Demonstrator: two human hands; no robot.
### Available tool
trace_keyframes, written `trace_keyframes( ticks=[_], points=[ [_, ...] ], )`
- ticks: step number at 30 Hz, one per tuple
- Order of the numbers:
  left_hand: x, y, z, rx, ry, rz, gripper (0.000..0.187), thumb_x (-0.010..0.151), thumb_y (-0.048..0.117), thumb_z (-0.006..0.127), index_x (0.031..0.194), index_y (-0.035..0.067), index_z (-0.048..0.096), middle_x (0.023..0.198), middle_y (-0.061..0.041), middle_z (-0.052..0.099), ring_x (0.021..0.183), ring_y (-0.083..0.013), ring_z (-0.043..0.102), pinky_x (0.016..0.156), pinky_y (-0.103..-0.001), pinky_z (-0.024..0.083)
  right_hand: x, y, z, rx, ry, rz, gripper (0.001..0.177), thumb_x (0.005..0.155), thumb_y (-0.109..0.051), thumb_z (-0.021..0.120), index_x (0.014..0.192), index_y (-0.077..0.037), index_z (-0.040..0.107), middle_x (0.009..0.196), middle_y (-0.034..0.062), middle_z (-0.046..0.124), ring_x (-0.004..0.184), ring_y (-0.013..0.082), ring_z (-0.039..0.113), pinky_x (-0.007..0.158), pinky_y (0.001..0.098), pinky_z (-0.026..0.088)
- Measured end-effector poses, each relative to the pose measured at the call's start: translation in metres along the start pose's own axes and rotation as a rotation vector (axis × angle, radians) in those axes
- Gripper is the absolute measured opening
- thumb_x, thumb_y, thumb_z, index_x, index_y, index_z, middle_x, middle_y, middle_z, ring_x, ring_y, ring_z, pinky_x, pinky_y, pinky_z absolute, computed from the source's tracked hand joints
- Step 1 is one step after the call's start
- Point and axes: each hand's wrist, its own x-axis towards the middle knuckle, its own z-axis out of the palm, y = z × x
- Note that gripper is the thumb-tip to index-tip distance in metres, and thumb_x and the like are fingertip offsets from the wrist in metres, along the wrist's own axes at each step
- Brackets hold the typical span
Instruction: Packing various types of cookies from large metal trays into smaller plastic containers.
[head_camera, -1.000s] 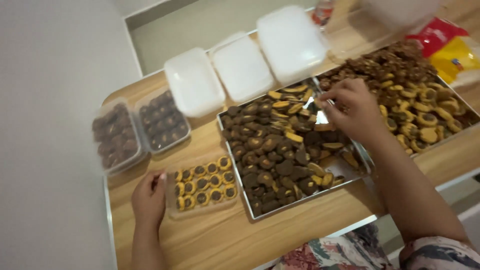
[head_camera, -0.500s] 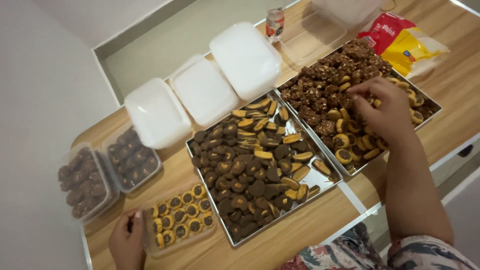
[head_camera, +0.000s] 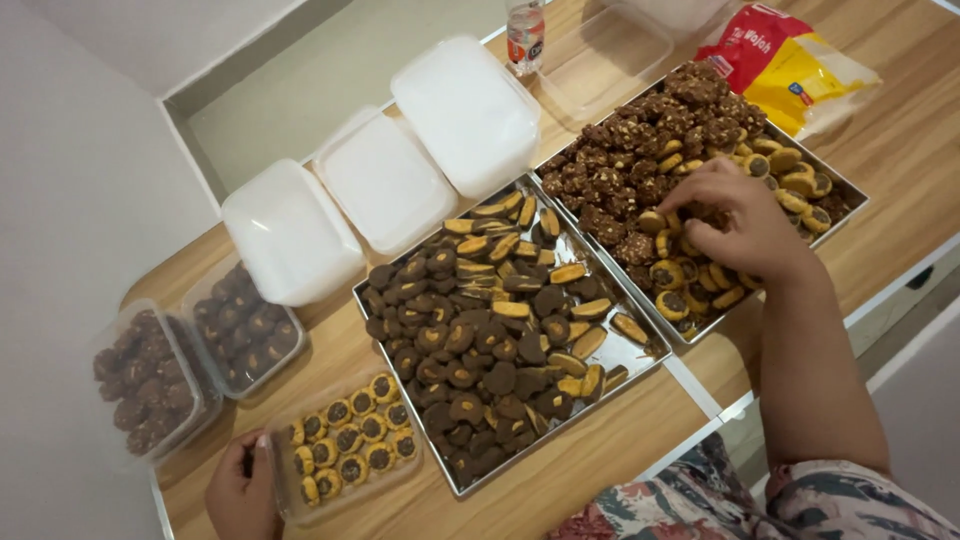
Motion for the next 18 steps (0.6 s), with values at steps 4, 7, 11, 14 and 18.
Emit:
trace_keyframes(
  ticks=[4, 7, 11, 14, 18],
  points=[
    [0.003, -0.007, 0.002, 0.024, 0.008, 0.023, 0.025, 0.105, 0.029, 0.062, 0.110, 0.011, 0.078, 0.084, -0.004, 0.070, 0.079, -0.0128, 0.059, 0.077, -0.030, 0.046, 0.005, -0.018, 0.003, -0.019, -0.055, 0.063, 0.033, 0.078, -0.019, 0.052, 0.100, -0.012, 0.075, 0.101, 0.0034, 0.071, 0.103, 0.0217, 0.052, 0.090, 0.0427, 0.046],
    [0.002, 0.001, 0.000, 0.123, 0.000, -0.035, 0.027, 0.106, 0.031, 0.060, 0.112, 0.012, 0.078, 0.099, -0.005, 0.076, 0.093, -0.0185, 0.067, 0.082, -0.034, 0.048, 0.007, -0.021, 0.008, -0.015, -0.088, 0.088, 0.031, 0.077, -0.018, 0.053, 0.096, -0.011, 0.077, 0.099, 0.0029, 0.072, 0.103, 0.0210, 0.054, 0.091, 0.0429, 0.048],
    [0.001, 0.000, 0.001, 0.027, 0.008, -0.038, 0.028, 0.106, 0.030, 0.063, 0.112, 0.008, 0.079, 0.084, -0.006, 0.071, 0.079, -0.0157, 0.061, 0.073, -0.032, 0.047, 0.008, -0.014, 0.017, -0.118, -0.080, 0.056, 0.022, 0.077, -0.017, 0.060, 0.090, -0.014, 0.078, 0.089, 0.0029, 0.064, 0.092, 0.0206, 0.054, 0.098, 0.0451, 0.039],
    [0.002, 0.003, 0.000, 0.031, 0.002, -0.066, 0.028, 0.107, 0.031, 0.063, 0.110, 0.008, 0.079, 0.090, -0.006, 0.073, 0.086, -0.0166, 0.063, 0.076, -0.034, 0.046, 0.008, -0.015, 0.018, -0.137, -0.079, 0.045, 0.022, 0.077, -0.016, 0.059, 0.088, -0.014, 0.077, 0.086, 0.0013, 0.068, 0.089, 0.0206, 0.053, 0.099, 0.0454, 0.036],
    [0.018, -0.039, 0.005, 0.129, -0.004, 0.036, 0.030, 0.104, 0.038, 0.062, 0.112, 0.015, 0.079, 0.086, -0.004, 0.073, 0.082, -0.0187, 0.064, 0.079, -0.035, 0.047, 0.009, -0.018, 0.016, -0.110, -0.081, 0.041, 0.024, 0.077, -0.012, 0.055, 0.090, -0.012, 0.075, 0.085, 0.0015, 0.072, 0.088, 0.0208, 0.050, 0.093, 0.0462, 0.035]
  ],
)
